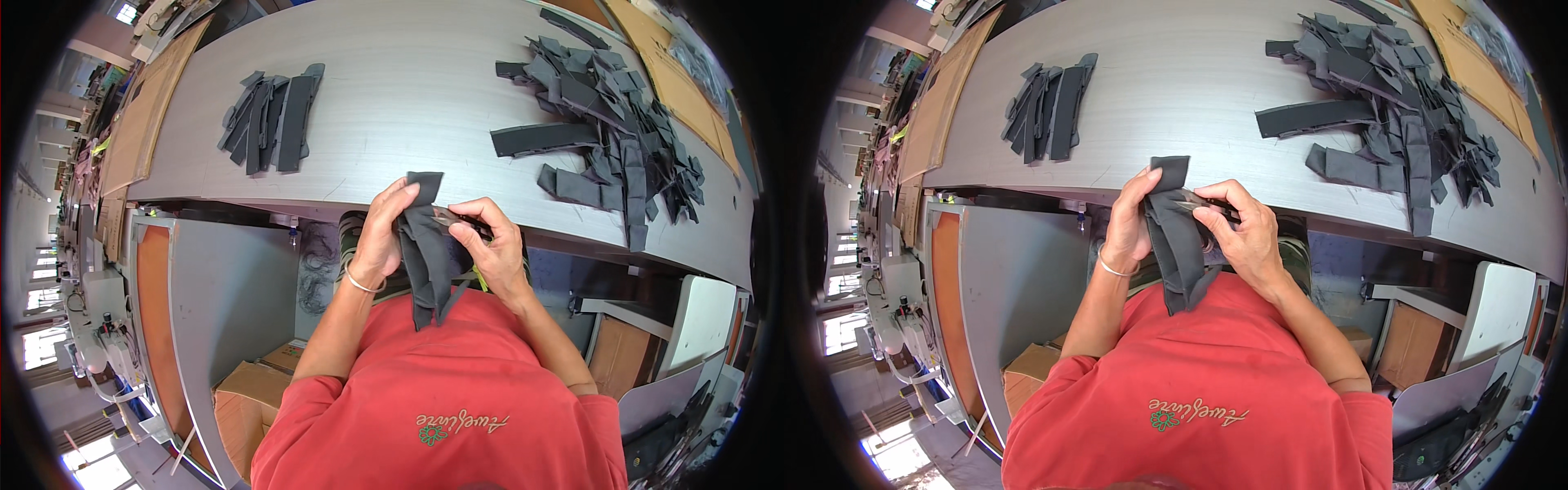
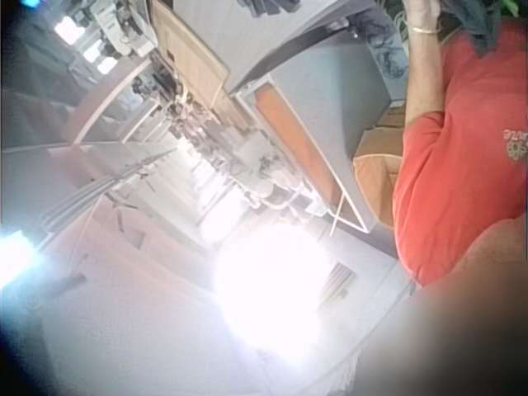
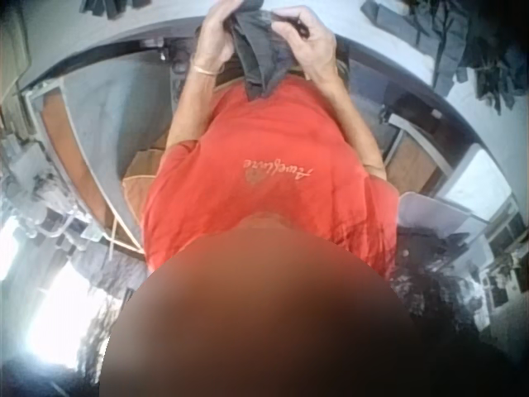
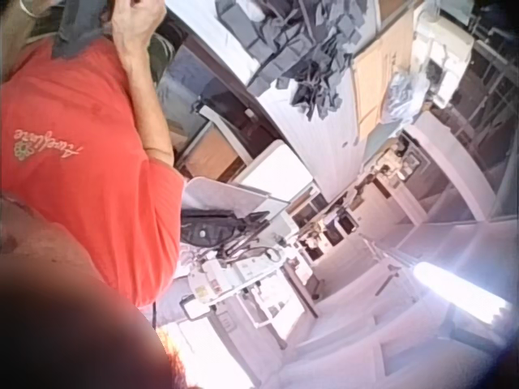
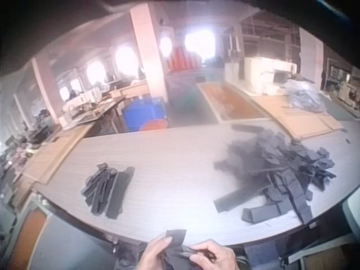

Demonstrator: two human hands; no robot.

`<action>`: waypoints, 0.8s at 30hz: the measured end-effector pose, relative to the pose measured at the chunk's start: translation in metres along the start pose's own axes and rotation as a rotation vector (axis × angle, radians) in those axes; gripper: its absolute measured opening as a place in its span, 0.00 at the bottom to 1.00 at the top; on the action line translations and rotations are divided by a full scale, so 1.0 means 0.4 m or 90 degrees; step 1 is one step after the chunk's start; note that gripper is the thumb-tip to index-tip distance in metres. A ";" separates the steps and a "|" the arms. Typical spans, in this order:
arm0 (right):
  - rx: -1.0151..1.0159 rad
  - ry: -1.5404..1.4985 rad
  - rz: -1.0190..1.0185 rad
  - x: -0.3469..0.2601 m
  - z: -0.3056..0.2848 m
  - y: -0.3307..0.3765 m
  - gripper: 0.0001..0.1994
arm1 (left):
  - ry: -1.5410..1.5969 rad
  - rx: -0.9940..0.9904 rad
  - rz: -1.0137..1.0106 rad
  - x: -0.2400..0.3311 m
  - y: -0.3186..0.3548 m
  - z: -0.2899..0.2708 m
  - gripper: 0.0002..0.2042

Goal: Manually trimming and cleaning excess material from grey foam components using a small picking tool.

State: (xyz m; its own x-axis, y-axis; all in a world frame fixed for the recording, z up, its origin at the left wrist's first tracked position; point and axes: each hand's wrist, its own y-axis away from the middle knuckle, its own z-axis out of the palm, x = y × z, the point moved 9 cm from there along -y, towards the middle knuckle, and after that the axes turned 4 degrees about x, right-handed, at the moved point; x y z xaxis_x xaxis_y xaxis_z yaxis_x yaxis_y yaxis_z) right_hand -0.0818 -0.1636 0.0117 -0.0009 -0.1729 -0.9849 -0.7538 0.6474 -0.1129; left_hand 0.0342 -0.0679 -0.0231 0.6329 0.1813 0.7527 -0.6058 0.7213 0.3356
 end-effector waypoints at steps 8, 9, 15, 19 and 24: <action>-0.062 0.086 -0.028 -0.029 0.005 0.006 0.09 | -0.098 -0.065 0.000 0.016 0.011 -0.002 0.10; -0.060 0.095 -0.048 -0.032 0.006 0.008 0.09 | -0.119 -0.060 0.012 0.017 0.008 -0.006 0.10; -0.026 0.226 -0.245 -0.081 0.010 0.014 0.09 | -0.198 -0.033 0.013 0.010 0.009 -0.009 0.09; -0.016 0.279 -0.307 -0.090 0.006 0.015 0.08 | -0.200 -0.035 0.014 0.006 0.008 -0.005 0.09; -0.013 0.281 -0.275 -0.079 -0.019 0.009 0.08 | -0.172 -0.046 0.003 0.002 0.009 -0.001 0.10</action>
State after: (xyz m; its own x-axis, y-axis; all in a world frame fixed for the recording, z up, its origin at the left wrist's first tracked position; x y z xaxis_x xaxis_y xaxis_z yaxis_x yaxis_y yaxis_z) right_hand -0.0894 -0.1613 0.0434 0.0392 -0.7099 -0.7032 -0.7592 0.4364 -0.4829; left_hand 0.0327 -0.0650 -0.0216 0.4727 0.0060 0.8812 -0.5656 0.7689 0.2982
